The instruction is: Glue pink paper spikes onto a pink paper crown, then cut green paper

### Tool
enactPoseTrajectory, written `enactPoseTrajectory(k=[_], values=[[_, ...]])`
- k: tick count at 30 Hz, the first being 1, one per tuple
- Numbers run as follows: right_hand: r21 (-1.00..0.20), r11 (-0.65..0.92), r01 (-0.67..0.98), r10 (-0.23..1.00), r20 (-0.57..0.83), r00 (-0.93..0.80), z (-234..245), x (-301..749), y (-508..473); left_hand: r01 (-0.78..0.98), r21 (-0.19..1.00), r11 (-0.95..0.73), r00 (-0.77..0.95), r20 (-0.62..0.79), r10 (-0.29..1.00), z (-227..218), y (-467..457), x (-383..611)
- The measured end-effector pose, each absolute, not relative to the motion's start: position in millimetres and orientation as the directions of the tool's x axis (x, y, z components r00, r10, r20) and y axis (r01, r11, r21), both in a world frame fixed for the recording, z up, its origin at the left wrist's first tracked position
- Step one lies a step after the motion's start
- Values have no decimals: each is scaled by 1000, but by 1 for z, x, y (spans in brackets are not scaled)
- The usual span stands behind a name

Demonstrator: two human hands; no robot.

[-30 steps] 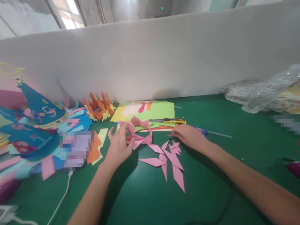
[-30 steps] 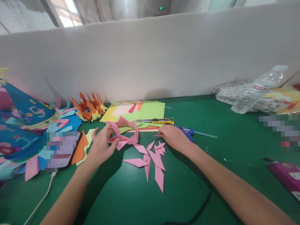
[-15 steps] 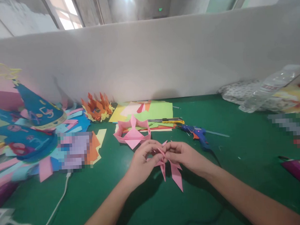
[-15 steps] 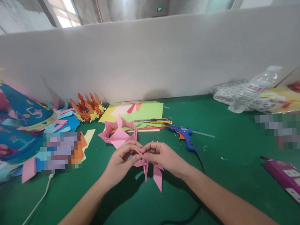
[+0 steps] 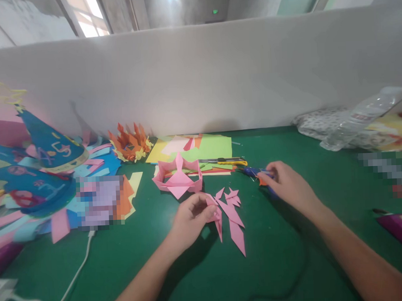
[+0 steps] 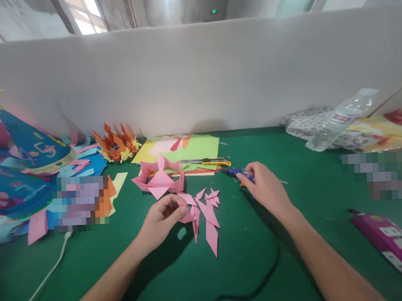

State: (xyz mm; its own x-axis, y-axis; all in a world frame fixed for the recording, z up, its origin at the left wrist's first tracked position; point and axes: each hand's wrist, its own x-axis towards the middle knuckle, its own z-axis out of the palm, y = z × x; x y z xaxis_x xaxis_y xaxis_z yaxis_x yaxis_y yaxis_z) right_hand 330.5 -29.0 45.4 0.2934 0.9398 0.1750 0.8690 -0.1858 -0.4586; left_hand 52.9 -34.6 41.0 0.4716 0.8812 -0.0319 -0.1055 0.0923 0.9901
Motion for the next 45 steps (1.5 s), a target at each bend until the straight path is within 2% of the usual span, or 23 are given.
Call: enactPoseTrajectory(k=[2, 8, 13, 16, 18, 19, 21, 23, 24, 26, 28, 31, 35, 39, 42, 45], values=[[-370, -267, 890, 942, 93, 321, 37, 348, -27, -102, 989, 103, 464, -44, 885, 41, -34, 52], [-308, -386, 870, 916, -17, 401, 22, 357, -30, -161, 974, 158, 340, -95, 936, 44, -28, 47], [-244, -339, 908, 940, -49, 338, 28, 357, -29, -218, 963, 157, 258, -98, 961, 47, -25, 45], [-265, -352, 898, 936, -90, 340, 32, 362, -29, -189, 972, 142, 251, -92, 964, 48, -25, 45], [-335, -390, 858, 920, -115, 374, 35, 365, -30, -164, 976, 146, 251, -102, 963, 48, -24, 44], [-401, -405, 821, 913, -131, 386, 37, 367, -32, -158, 976, 150, 249, -107, 963, 48, -24, 44], [-618, -390, 683, 915, -175, 364, 41, 366, -36, -160, 975, 156, 246, -114, 963, 49, -22, 43], [-847, -311, 431, 942, -215, 257, 45, 359, -40, -161, 974, 159, 238, -118, 964, 50, -20, 43], [-920, -264, 290, 959, -220, 178, 47, 353, -41, -161, 974, 158, 230, -118, 966, 52, -18, 44], [-976, -209, 61, 978, -209, 20, 47, 338, -41, -159, 976, 149, 215, -113, 970, 55, -15, 44], [-969, -223, -105, 970, -210, -124, 44, 322, -39, -153, 979, 136, 204, -103, 973, 59, -11, 43], [-931, -280, -233, 946, -225, -235, 41, 302, -38, -125, 984, 126, 179, -102, 978, 63, -5, 40], [-944, -278, -175, 937, -226, -267, 45, 287, -41, -58, 994, 93, 168, -83, 982, 66, 1, 36], [-963, -269, 12, 929, -263, -262, 51, 279, -43, 58, 997, 43, 203, -54, 978, 70, 6, 33], [-965, -201, 166, 942, -237, -236, 55, 276, -43, 157, 988, -5, 223, -31, 974, 72, 8, 32], [-922, -144, 360, 962, -216, -168, 58, 273, -44, 271, 959, -78, 253, 7, 968, 73, 8, 31]])
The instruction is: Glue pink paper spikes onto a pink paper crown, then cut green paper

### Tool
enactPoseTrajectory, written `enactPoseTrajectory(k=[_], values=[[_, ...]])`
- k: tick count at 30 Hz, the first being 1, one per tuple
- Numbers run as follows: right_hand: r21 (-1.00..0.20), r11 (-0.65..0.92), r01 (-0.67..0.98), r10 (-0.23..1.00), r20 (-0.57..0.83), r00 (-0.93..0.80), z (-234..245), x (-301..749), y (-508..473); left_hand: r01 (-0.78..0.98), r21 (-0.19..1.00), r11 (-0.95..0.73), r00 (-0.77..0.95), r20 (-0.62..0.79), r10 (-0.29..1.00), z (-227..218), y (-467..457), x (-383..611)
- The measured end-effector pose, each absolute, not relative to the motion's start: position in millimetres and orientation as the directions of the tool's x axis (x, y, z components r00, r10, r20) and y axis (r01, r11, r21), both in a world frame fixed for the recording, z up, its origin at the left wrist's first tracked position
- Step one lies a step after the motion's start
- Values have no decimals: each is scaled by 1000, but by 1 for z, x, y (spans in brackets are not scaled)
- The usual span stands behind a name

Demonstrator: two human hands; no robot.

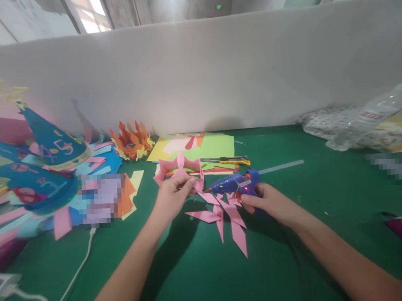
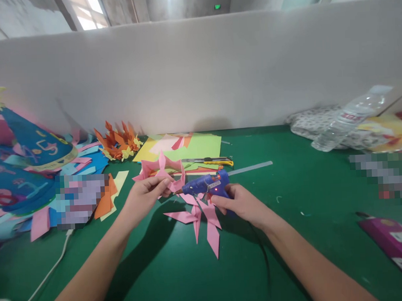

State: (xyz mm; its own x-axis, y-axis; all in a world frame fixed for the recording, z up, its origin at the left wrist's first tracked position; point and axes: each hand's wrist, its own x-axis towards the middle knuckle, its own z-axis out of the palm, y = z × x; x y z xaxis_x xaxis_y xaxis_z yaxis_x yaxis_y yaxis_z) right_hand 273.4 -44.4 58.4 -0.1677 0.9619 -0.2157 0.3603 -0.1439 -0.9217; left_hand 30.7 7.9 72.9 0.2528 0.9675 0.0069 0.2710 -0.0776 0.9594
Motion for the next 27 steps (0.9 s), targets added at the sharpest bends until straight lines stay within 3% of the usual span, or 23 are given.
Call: enactPoseTrajectory(k=[4, 8, 15, 27], values=[[-829, -92, 551, 988, -143, -51, 64, 270, -48, 403, 905, -138, 262, 31, 965, 70, 8, 28], [-765, 4, 644, 997, -46, -61, 65, 266, -50, 455, 875, -163, 269, 39, 962, 68, 9, 28], [-718, 125, 685, 989, 32, -148, 65, 266, -51, 446, 876, -185, 285, 57, 957, 69, 8, 30], [-694, 139, 706, 986, 30, -166, 60, 268, -49, 491, 847, -207, 315, 49, 948, 69, 9, 29]])
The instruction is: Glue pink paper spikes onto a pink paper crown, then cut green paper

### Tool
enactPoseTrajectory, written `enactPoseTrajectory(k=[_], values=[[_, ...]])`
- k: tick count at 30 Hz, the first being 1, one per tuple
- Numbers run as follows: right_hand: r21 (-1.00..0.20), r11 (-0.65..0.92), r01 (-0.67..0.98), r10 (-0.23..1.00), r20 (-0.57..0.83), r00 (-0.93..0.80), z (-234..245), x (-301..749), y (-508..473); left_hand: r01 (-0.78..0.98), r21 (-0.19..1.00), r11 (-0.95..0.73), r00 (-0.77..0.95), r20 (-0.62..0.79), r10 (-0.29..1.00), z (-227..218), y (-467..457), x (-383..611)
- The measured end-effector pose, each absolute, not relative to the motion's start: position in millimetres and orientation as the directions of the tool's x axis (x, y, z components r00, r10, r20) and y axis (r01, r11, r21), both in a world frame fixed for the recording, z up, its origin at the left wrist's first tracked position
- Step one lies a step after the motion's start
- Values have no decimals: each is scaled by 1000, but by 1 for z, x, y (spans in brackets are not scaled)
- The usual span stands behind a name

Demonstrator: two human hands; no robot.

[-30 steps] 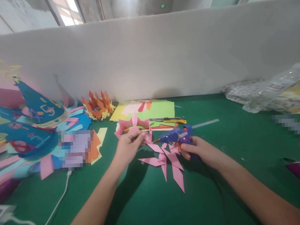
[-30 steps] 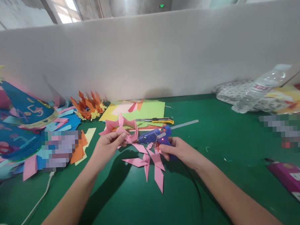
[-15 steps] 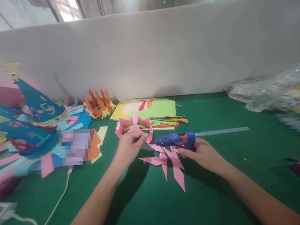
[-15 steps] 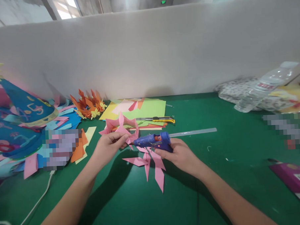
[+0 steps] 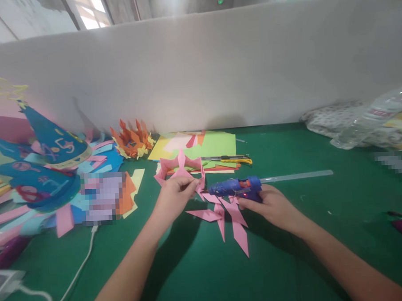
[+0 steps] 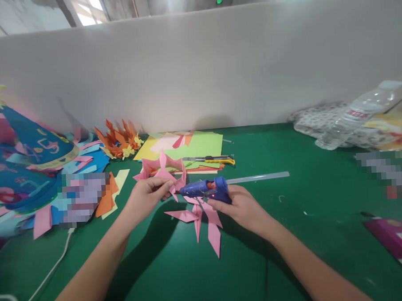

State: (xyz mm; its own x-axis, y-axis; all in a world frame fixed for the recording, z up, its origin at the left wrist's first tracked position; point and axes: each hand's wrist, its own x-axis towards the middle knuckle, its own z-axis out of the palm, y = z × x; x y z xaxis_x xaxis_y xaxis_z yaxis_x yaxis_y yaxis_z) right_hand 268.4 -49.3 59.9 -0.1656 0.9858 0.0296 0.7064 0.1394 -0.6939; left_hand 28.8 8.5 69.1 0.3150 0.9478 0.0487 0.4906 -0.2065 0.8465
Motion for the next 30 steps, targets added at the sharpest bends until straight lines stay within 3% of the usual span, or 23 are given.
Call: enactPoseTrajectory(k=[30], values=[[-668, 150, 729, 983, 24, -180, 60, 272, -50, 407, 901, -148, 341, 0, 940, 75, 11, 30]])
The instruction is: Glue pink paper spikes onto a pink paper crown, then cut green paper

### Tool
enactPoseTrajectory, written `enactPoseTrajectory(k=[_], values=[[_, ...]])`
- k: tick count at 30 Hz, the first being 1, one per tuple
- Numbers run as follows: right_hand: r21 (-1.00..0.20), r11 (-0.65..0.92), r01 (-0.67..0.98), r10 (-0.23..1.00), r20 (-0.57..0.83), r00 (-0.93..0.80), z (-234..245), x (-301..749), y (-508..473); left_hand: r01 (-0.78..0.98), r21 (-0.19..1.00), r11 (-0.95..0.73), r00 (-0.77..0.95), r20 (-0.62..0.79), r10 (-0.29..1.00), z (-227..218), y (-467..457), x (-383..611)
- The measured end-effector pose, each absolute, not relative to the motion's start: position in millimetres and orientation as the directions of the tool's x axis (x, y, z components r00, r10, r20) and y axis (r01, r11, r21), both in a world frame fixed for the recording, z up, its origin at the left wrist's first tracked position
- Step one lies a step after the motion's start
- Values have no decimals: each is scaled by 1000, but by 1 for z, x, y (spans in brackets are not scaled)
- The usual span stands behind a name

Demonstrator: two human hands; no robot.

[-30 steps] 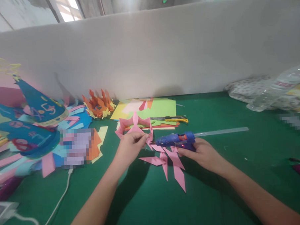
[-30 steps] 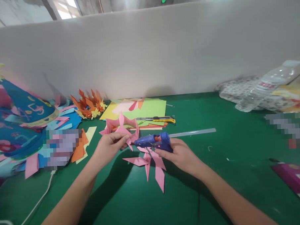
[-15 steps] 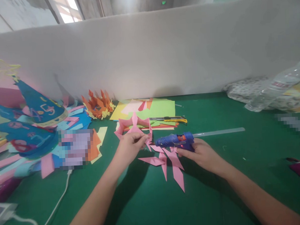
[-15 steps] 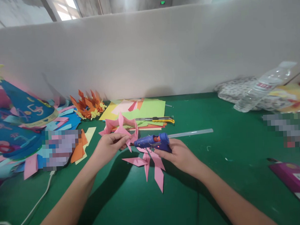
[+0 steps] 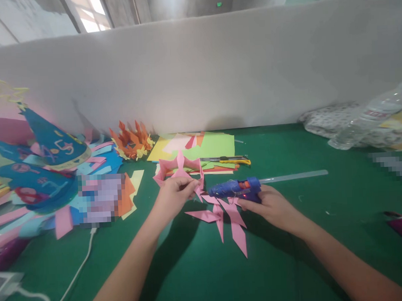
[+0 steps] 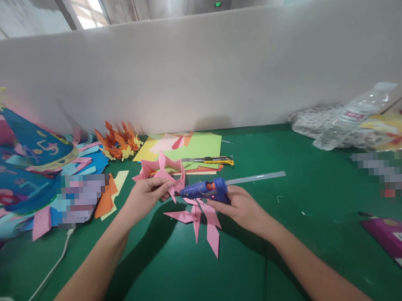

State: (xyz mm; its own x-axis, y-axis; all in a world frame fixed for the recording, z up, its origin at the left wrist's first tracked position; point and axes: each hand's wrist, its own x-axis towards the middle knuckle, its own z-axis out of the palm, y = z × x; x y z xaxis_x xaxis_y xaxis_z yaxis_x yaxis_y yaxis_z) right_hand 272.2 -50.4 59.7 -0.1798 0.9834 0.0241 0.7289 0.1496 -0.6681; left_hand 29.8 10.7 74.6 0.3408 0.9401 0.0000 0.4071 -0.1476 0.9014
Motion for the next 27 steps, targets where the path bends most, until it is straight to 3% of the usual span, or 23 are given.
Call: enactPoseTrajectory(k=[17, 27], values=[[-647, 158, 746, 981, 19, -191, 62, 273, -52, 440, 885, -154, 333, -1, 943, 74, 13, 27], [-666, 130, 735, 983, -11, -184, 66, 272, -54, 318, 946, -70, 310, -34, 950, 80, 14, 26]])
